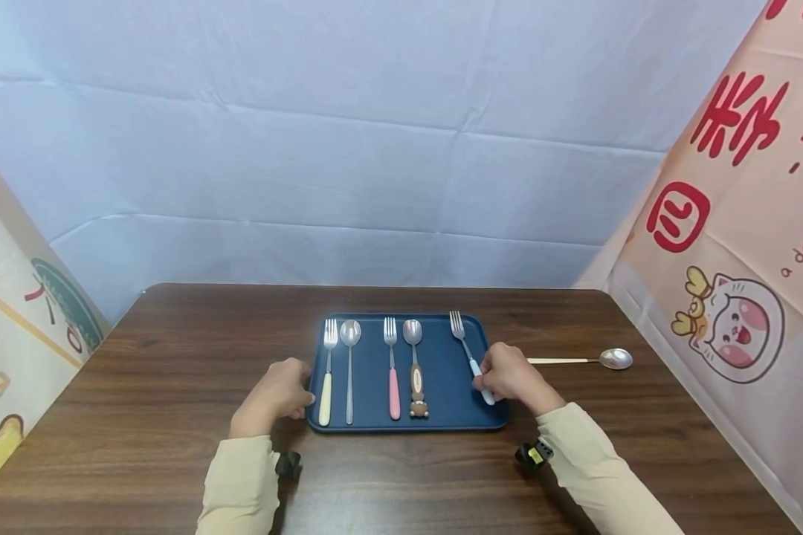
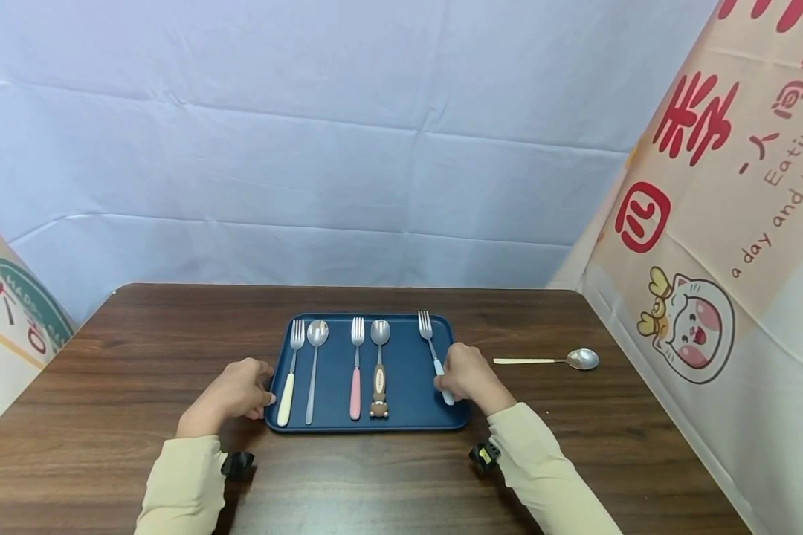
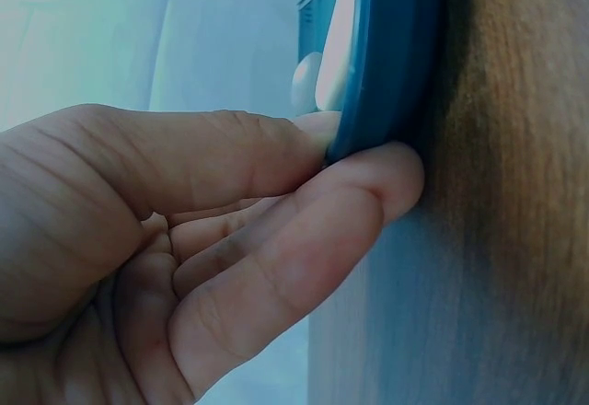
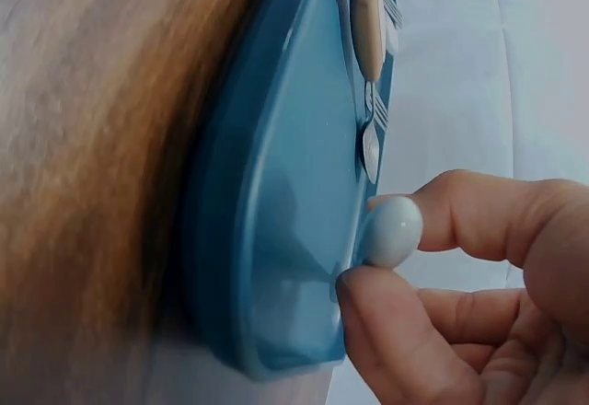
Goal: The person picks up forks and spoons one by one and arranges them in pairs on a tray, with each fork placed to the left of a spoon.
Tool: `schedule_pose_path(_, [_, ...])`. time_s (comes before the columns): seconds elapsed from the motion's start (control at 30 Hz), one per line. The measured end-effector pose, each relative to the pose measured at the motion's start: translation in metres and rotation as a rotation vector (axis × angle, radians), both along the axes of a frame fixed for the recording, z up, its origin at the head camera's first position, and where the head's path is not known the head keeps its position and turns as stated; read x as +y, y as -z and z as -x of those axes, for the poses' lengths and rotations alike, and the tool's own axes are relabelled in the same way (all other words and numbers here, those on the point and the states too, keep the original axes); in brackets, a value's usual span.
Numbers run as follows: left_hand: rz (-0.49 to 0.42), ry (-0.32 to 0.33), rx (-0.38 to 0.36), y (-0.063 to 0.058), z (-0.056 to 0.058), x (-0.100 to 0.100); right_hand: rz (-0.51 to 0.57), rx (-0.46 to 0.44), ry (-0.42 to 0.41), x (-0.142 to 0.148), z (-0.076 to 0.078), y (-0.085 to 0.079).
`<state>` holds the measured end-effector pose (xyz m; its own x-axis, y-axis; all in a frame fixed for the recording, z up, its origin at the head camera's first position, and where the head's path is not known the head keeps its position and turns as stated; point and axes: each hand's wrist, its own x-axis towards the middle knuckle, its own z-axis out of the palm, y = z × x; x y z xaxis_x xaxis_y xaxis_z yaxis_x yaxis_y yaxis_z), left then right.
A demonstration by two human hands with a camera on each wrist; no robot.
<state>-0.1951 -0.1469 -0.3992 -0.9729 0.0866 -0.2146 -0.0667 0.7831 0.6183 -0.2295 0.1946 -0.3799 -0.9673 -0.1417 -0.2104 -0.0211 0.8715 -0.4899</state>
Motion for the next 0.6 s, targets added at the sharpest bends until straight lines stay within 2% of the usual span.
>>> schedule_pose_path(0.27, [-0.004,0.003,0.005,-0.001,0.0,0.0,-0.03,0.005,-0.039,-0.009,-0.005,0.002])
schedule_pose_path(0.6, [-0.009,0.008,0.008,0.0,0.0,0.0,-0.035,-0.014,-0.03,-0.019,-0.007,-0.001])
